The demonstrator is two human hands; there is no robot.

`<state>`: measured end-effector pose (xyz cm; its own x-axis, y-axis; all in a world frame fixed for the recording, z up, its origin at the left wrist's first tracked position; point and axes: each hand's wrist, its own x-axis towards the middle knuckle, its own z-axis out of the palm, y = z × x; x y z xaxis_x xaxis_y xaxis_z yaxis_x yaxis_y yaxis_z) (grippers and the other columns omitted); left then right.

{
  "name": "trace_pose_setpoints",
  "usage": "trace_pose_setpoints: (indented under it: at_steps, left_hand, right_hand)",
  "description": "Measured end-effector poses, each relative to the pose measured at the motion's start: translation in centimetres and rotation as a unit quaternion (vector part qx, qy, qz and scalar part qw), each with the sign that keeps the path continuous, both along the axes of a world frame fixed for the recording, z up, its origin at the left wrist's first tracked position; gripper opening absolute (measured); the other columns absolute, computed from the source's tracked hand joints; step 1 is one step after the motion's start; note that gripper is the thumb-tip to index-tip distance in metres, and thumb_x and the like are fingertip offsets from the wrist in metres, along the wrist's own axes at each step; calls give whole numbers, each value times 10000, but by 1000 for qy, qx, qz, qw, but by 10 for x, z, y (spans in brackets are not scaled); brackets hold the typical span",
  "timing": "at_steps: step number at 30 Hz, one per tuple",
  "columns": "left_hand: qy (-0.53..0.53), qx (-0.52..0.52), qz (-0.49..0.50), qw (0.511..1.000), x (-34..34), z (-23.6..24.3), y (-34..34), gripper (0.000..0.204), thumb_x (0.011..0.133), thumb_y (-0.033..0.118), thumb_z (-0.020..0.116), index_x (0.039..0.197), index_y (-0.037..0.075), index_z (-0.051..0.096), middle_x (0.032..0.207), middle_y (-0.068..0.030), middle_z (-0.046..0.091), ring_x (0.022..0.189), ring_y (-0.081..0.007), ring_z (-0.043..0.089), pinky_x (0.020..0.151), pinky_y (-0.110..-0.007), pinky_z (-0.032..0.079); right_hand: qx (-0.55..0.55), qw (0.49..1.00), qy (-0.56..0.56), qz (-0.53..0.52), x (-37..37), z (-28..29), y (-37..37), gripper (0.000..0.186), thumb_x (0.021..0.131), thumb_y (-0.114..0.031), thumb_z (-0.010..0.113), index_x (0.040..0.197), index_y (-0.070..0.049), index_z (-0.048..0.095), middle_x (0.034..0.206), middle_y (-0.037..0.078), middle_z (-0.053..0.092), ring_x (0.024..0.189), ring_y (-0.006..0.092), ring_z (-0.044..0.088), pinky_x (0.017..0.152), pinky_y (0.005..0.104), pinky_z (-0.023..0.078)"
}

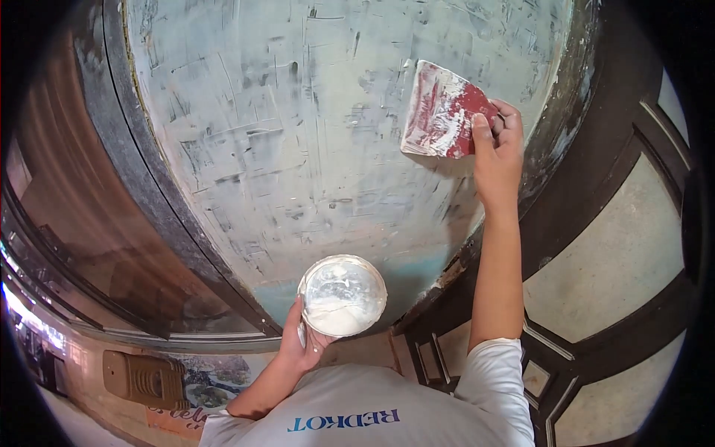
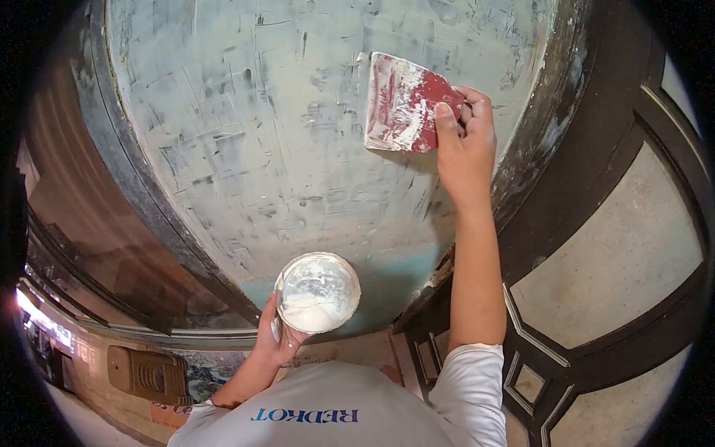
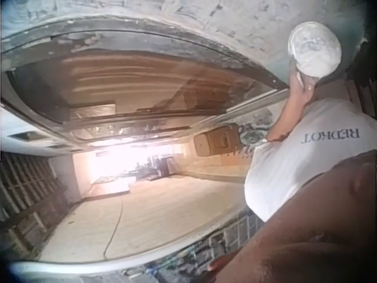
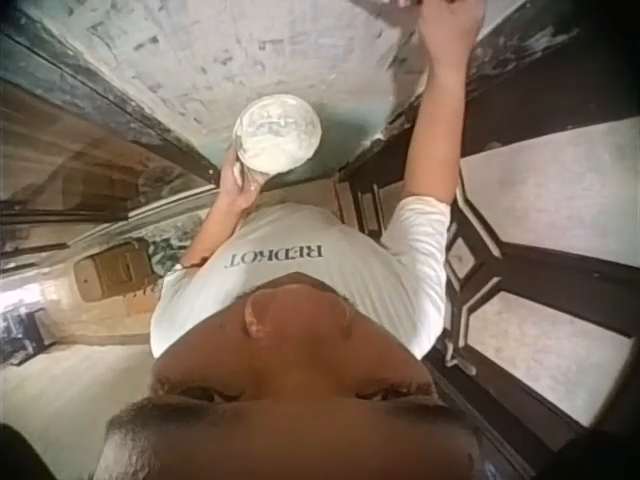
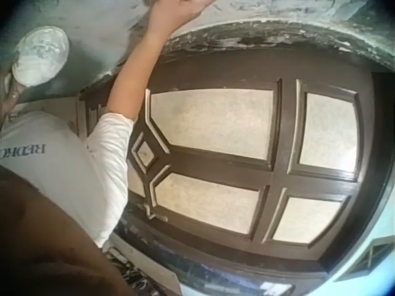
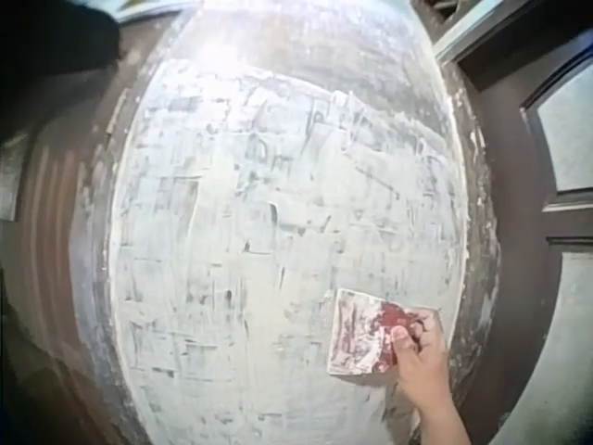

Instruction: Applying and smoothing wall putty on a surface using a scraper tool.

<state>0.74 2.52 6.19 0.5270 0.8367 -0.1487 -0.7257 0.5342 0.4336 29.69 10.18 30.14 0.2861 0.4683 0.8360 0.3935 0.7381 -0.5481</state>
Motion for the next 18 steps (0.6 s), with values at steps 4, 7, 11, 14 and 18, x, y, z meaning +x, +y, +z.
trace_pose_setpoints:
  at_steps: [4,7,11,14,18]
  left_hand:
    - [4,-11,4,1000,2,1,-1,595,1005,476,320,1425,54,343,1392,-156,476,1233,-320,520,1003,-458,469]
    - [15,-2,0,1000,2,-3,-1,602,1004,480,319,1427,52,340,1393,-161,474,1239,-320,515,1017,-458,459]
    - [1,9,-3,1000,1,-4,-3,605,1003,481,322,1426,49,336,1394,-167,470,1240,-323,513,1017,-458,462]
    - [-1,-8,-8,1000,2,-11,-1,606,1003,481,325,1428,48,332,1393,-172,470,1240,-327,513,1011,-458,467]
    - [-7,-6,-1,1000,4,-10,-2,606,1003,480,327,1428,49,330,1391,-172,471,1231,-328,520,1006,-460,471]
  right_hand:
    - [9,1000,-1,9,-10,7,-7,302,964,-127,553,1206,16,445,1039,87,618,905,92,556,803,234,462]
    - [-8,999,-35,-3,-6,6,2,303,964,-129,553,1210,13,447,1029,84,629,892,90,562,796,236,467]
    - [2,1000,18,9,7,3,1,296,965,-129,551,1206,10,451,1006,81,642,880,85,568,789,237,471]
    - [-10,1000,-2,10,4,7,1,295,969,-128,545,1211,9,445,1015,85,642,895,83,570,795,237,475]
    - [10,1000,14,18,11,9,1,296,968,-123,543,1216,5,446,1019,78,635,889,86,567,793,234,468]
